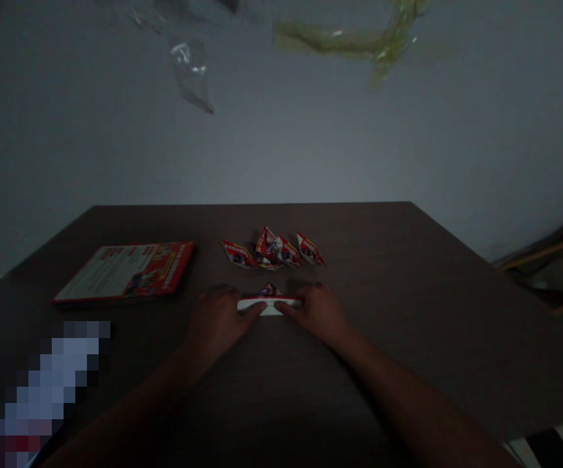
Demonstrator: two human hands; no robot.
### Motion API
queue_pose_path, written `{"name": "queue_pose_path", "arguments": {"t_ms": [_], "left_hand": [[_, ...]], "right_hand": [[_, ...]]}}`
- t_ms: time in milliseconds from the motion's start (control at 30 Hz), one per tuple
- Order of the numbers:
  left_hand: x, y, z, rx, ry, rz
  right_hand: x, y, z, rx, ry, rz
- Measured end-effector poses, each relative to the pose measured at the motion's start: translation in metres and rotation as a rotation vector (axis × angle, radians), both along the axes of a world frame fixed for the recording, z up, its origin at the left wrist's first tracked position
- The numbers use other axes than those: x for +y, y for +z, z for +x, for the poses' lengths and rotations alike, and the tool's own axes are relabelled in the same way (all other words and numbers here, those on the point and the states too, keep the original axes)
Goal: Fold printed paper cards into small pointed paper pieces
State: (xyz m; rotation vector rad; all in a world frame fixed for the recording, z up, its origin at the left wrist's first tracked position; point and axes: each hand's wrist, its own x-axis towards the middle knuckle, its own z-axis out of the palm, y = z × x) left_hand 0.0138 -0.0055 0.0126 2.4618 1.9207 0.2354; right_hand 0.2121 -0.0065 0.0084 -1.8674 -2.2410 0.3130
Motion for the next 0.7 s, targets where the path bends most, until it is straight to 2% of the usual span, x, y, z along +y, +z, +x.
{"name": "queue_pose_path", "arguments": {"t_ms": [700], "left_hand": [[-0.0002,0.0008,0.0003,-0.027,0.018,0.007]], "right_hand": [[0.0001,0.0035,-0.0024,-0.012,-0.018,-0.013]]}}
